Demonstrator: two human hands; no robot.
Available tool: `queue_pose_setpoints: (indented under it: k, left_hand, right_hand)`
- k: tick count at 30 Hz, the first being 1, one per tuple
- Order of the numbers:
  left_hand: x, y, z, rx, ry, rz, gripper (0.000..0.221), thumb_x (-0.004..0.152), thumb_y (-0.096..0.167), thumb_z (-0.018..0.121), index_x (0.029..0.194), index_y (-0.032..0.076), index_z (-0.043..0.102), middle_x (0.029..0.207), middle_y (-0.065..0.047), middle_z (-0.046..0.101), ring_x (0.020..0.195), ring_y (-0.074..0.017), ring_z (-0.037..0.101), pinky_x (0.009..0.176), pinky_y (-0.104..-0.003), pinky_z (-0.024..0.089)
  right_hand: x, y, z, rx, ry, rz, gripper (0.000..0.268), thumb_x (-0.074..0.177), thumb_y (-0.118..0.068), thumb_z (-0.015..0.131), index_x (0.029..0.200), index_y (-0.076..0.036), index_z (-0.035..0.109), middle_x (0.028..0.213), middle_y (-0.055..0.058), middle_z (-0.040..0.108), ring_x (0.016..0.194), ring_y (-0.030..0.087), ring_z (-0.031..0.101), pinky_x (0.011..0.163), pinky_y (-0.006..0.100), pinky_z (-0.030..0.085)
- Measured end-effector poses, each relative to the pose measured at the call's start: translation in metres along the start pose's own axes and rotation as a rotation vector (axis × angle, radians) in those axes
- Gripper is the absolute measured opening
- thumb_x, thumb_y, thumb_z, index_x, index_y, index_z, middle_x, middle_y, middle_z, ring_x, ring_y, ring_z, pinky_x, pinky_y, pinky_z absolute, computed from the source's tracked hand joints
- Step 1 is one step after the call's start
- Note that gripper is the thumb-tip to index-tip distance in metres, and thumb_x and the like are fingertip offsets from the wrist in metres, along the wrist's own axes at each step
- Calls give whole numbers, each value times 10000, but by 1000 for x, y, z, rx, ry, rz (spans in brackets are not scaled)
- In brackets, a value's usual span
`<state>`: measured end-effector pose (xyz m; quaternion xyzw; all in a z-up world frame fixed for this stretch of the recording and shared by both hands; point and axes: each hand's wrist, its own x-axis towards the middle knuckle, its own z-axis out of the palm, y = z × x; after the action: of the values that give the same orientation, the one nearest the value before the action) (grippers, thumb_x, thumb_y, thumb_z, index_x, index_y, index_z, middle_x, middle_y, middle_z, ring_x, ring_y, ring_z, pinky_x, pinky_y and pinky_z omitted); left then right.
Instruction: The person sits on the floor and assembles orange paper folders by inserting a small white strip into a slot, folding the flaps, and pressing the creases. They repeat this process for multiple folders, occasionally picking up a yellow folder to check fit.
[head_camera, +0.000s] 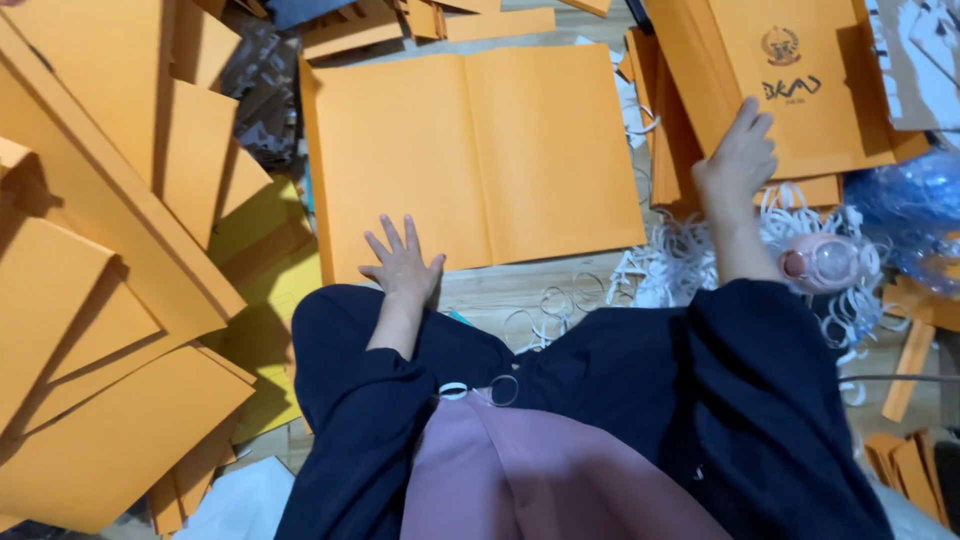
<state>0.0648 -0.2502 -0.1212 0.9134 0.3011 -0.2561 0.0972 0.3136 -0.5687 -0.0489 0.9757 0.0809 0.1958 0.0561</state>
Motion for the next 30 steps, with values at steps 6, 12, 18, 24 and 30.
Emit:
queue_pose_setpoints:
  k: [6, 12, 18, 24, 30]
  left_hand:
    - [-4, 6, -6, -36, -25, -66, 766, 852, 558, 361, 1430, 241, -29, 1471, -71, -155, 1328, -389, -64, 876, -623, 285]
    - [-7, 9, -12, -13, -57, -79, 764, 864, 550, 339, 1429, 228, -63, 1467, -84, -177, 1331, -394, -63, 898, -614, 286]
    - [-6, 4, -2, -84, -68, -93, 832, 820, 551, 467, 1431, 244, -7, 1471, -65, -156, 1332, -393, -76, 921, -662, 258]
    - [-5, -15, 9, -117, -20, -2, 805, 806, 471, 578, 1428, 174, 162, 1478, -148, 4, 1319, -436, 92, 840, -635, 359]
    - [-92, -106, -5, -437, 960, 338, 401, 760, 229, 649, 1130, 92, 577, 1278, -177, 410, 1136, -382, 399, 924, -505, 301]
  right_hand:
    - [36, 42, -35, 294, -308, 142, 540, 654, -65, 693, 1116, -78, 412, 1022, 170, 468, 812, 442, 536, 631, 518, 414]
    - [12, 10, -29, 256, -390, 197, 610, 634, -76, 737, 1143, -89, 400, 1074, 166, 488, 887, 405, 543, 709, 491, 441]
    - [-59, -44, 34, 54, -363, -8, 908, 662, -163, 774, 1356, -48, 198, 1184, 171, 400, 961, 353, 461, 733, 438, 423]
    - [-132, -130, 19, 387, -68, -532, 654, 640, -194, 766, 1225, -50, 511, 1230, 174, 460, 1061, 347, 476, 852, 428, 389]
    - [-148, -144, 67, 428, -316, -634, 602, 794, -382, 578, 1322, -126, 444, 1284, 203, 400, 1149, 425, 389, 823, 553, 381]
